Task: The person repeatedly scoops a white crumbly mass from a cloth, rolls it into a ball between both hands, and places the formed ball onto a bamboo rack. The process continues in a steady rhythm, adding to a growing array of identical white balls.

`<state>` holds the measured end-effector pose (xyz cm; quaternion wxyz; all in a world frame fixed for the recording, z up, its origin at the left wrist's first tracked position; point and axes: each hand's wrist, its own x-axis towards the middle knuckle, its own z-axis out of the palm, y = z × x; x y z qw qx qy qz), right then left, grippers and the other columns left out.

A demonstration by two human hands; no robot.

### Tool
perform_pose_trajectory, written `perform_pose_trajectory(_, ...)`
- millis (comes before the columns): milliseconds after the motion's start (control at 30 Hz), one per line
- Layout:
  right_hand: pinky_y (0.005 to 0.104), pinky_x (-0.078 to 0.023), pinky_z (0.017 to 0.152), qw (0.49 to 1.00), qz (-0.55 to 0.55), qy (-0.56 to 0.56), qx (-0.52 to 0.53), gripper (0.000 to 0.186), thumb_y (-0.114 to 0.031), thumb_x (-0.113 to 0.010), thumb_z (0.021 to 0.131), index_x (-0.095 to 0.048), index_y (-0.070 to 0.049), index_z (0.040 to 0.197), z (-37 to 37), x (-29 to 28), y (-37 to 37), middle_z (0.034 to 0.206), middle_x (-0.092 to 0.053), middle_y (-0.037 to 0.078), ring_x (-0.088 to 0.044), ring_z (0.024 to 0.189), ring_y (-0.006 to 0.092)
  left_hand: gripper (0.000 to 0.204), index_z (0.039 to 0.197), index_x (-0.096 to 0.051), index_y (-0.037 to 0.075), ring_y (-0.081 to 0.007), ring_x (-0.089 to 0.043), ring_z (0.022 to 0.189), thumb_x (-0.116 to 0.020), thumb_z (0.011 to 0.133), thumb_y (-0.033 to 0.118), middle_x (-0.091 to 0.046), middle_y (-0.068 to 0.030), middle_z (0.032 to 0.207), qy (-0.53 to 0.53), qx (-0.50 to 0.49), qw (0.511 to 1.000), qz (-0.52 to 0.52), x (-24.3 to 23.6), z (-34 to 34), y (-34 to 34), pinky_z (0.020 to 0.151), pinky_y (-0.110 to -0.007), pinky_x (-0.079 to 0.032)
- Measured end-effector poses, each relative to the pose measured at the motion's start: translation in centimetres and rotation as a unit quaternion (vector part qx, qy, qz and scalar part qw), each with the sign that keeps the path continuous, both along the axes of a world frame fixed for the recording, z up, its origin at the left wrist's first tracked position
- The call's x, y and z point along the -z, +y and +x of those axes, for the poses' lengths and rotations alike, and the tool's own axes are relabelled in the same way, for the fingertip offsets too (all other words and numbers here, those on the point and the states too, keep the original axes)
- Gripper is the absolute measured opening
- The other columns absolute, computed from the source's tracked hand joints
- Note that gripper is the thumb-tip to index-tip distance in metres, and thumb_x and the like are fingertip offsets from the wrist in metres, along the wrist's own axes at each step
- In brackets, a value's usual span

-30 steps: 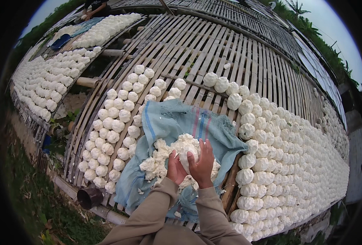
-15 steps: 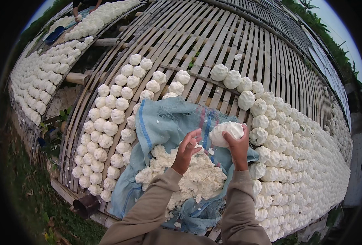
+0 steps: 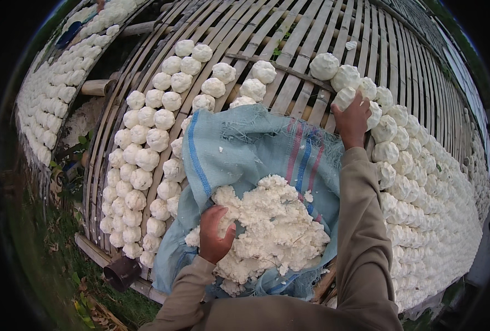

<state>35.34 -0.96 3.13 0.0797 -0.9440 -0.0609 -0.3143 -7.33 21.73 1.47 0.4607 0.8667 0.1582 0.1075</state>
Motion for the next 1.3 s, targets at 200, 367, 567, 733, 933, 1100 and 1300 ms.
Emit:
perform_pose_trajectory(200, 0.0372, -0.057, 0.092, 0.799, 0.396, 0.387, -0.235, 0.03, -0.014, -0.077, 0.091, -0.074, 0.0, 0.117, -17.8, 3.1, 0.2, 0.112, -0.076, 0.016, -0.074, 0.102, 0.0279, 0.055, 0.138, -0.057, -0.002, -0.0407, -0.051, 0.133, -0.075, 0.089, 0.013, -0.052, -0.0223, 0.142, -0.022, -0.054, 0.998, 0.006, 0.7, 2.1, -1.7, 0.114, -0.048, -0.041)
perform_pose_trajectory(367, 0.0466, -0.052, 0.092, 0.918, 0.267, 0.253, -0.145, 0.036, -0.022, -0.077, 0.092, -0.072, -0.003, 0.121, -24.9, 6.3, -0.9, 0.108, -0.073, 0.016, -0.069, 0.101, 0.0342, 0.057, 0.139, -0.056, 0.0, -0.0414, -0.053, 0.127, -0.075, 0.087, 0.01, -0.054, -0.022, 0.139, -0.077, -0.051, 0.987, 0.132, 0.1, 6.0, -0.1, 0.109, -0.049, -0.044)
perform_pose_trajectory(567, 0.0506, -0.05, 0.082, 0.927, 0.182, 0.271, -0.182, 0.041, -0.035, -0.079, 0.089, -0.067, -0.008, 0.119, -27.5, 5.5, 1.8, 0.098, -0.071, 0.015, -0.069, 0.094, 0.034, 0.06, 0.143, -0.054, 0.0, -0.0404, -0.059, 0.123, -0.074, 0.093, 0.026, -0.061, -0.0202, 0.132, -0.073, 0.112, 0.988, 0.074, 2.8, 11.0, -0.7, 0.106, -0.048, -0.047)
perform_pose_trajectory(733, 0.0504, -0.049, 0.07, 0.89, 0.193, 0.292, -0.292, 0.052, -0.042, -0.087, 0.079, -0.058, -0.012, 0.109, -29.9, 2.0, 1.2, 0.086, -0.068, 0.012, -0.066, 0.074, 0.038, 0.053, 0.137, -0.062, 0.004, -0.0366, -0.063, 0.118, -0.075, 0.094, 0.033, -0.065, -0.018, 0.126, 0.027, 0.096, 0.991, -0.094, 4.8, 10.9, -2.5, 0.103, -0.048, -0.048)
perform_pose_trajectory(933, 0.0481, -0.048, 0.062, 0.816, 0.125, 0.445, -0.346, 0.034, -0.038, -0.079, 0.089, -0.06, -0.012, 0.098, -35.1, -2.3, -1.1, 0.073, -0.066, 0.011, -0.066, 0.069, 0.0382, 0.022, 0.1, -0.075, 0.002, -0.021, -0.068, 0.09, -0.073, 0.094, 0.023, -0.073, -0.011, 0.097, 0.077, 0.219, 0.953, -0.195, 0.5, 7.0, 0.6, 0.085, -0.036, -0.053)
perform_pose_trajectory(1100, 0.0412, -0.045, 0.057, 0.745, 0.216, 0.517, -0.363, 0.024, -0.029, -0.072, 0.096, -0.06, -0.008, 0.093, -35.0, -6.0, -4.4, 0.067, -0.062, 0.011, -0.059, 0.058, 0.0303, 0.023, 0.098, -0.074, 0.002, -0.0239, -0.068, 0.072, -0.072, 0.095, 0.024, -0.072, -0.0116, 0.079, 0.158, 0.346, 0.919, -0.1, -3.7, 3.7, 3.9, 0.073, -0.039, -0.054)
perform_pose_trajectory(1300, 0.0284, -0.039, 0.057, 0.857, 0.431, 0.254, -0.119, 0.022, -0.019, -0.068, 0.102, -0.058, -0.003, 0.09, -21.2, -7.0, -7.5, 0.07, -0.054, -0.002, -0.045, 0.062, 0.0083, 0.032, 0.119, -0.072, 0.002, -0.029, -0.068, 0.111, -0.068, 0.1, 0.026, -0.072, -0.0158, 0.123, 0.112, 0.215, 0.966, -0.093, -3.0, 5.1, 2.6, 0.097, -0.041, -0.053)
